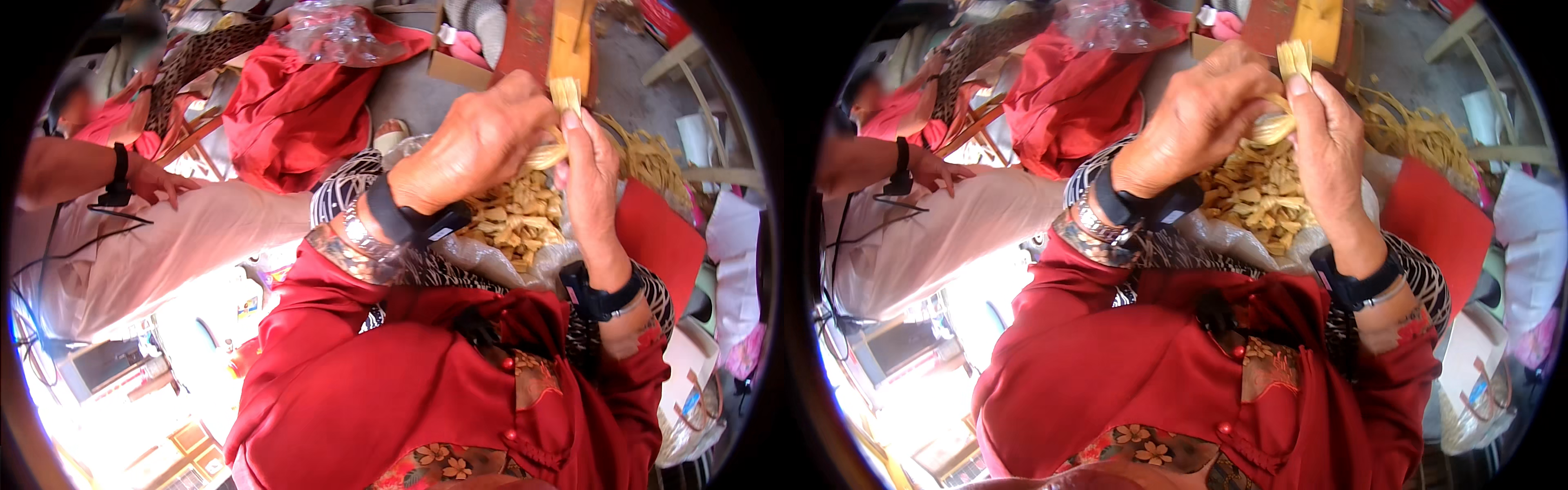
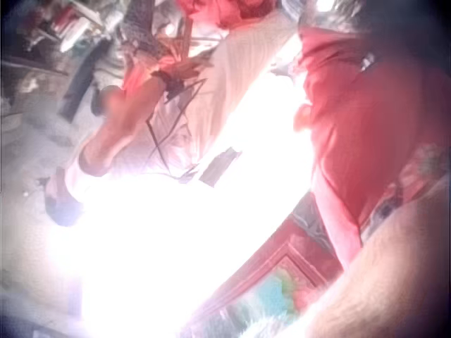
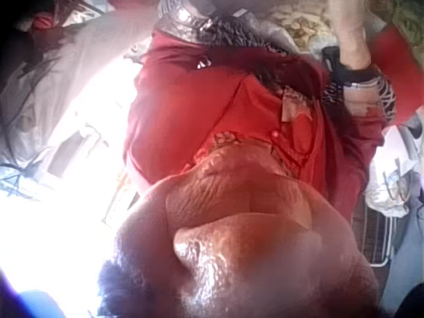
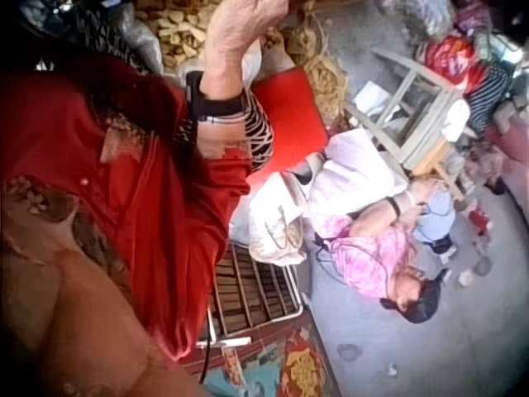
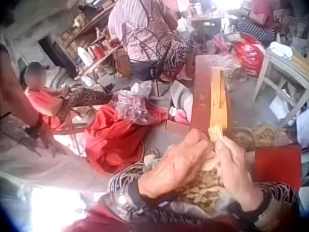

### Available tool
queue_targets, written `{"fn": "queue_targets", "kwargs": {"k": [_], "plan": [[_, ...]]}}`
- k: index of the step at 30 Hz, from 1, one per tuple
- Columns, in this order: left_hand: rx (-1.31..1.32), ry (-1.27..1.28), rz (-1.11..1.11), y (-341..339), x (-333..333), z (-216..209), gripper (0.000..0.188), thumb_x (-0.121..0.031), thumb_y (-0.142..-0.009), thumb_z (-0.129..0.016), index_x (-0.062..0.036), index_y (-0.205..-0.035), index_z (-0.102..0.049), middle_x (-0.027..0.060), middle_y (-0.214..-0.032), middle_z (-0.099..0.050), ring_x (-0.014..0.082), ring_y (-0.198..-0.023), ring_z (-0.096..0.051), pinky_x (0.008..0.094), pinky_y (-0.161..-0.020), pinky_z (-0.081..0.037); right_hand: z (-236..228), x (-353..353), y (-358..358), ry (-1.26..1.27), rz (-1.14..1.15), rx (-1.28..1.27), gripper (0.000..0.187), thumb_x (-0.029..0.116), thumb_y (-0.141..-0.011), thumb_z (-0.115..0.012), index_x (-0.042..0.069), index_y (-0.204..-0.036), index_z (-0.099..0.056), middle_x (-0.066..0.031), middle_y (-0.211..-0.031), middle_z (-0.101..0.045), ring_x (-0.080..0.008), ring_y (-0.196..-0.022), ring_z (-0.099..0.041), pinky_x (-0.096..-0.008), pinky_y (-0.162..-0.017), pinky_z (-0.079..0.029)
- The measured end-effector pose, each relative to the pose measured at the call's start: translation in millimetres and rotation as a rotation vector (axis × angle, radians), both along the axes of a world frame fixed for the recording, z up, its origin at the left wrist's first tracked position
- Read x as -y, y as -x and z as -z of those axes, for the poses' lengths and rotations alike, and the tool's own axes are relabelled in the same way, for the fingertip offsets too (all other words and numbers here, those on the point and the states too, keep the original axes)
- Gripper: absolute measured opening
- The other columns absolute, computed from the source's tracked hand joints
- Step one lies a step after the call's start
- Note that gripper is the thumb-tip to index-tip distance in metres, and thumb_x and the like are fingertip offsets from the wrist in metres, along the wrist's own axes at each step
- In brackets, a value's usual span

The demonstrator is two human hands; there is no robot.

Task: The person is rolling flat strips of food material into small coils by hand and placing them into a large bag on their lap.

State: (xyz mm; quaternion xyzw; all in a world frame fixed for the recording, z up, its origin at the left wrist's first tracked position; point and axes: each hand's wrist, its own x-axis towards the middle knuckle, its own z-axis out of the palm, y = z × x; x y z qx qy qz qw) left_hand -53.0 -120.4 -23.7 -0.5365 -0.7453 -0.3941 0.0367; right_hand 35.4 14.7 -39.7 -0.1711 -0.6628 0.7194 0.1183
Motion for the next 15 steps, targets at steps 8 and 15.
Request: {"fn": "queue_targets", "kwargs": {"k": [8, 15], "plan": [[-0.002, 0.008, 0.059, -3.0, -1.4, 2.9, 0.024, 0.002, -0.072, -0.065, -0.0015, -0.094, -0.055, 0.0142, -0.093, -0.057, 0.0347, -0.079, -0.059, 0.0337, -0.066, -0.050, -5.5, -14.9, 1.6, -0.007, -0.232, 0.239, 0.042, 0.041, -0.094, -0.043, 0.004, -0.085, -0.059, 0.0032, -0.065, -0.047, -0.0027, -0.057, -0.040, -0.0189, -0.048, -0.030], [1.127, -0.305, 0.254, -1.2, -2.6, 9.8, 0.012, -0.005, -0.086, -0.061, -0.0022, -0.097, -0.056, 0.0041, -0.092, -0.063, 0.0118, -0.083, -0.061, 0.0239, -0.071, -0.049, 6.2, -15.8, -1.9, -0.265, -0.283, -0.189, 0.023, 0.022, -0.094, -0.050, 0.002, -0.104, -0.053, -0.0014, -0.077, -0.055, -0.0061, -0.056, -0.045, -0.0197, -0.052, -0.039]]}}
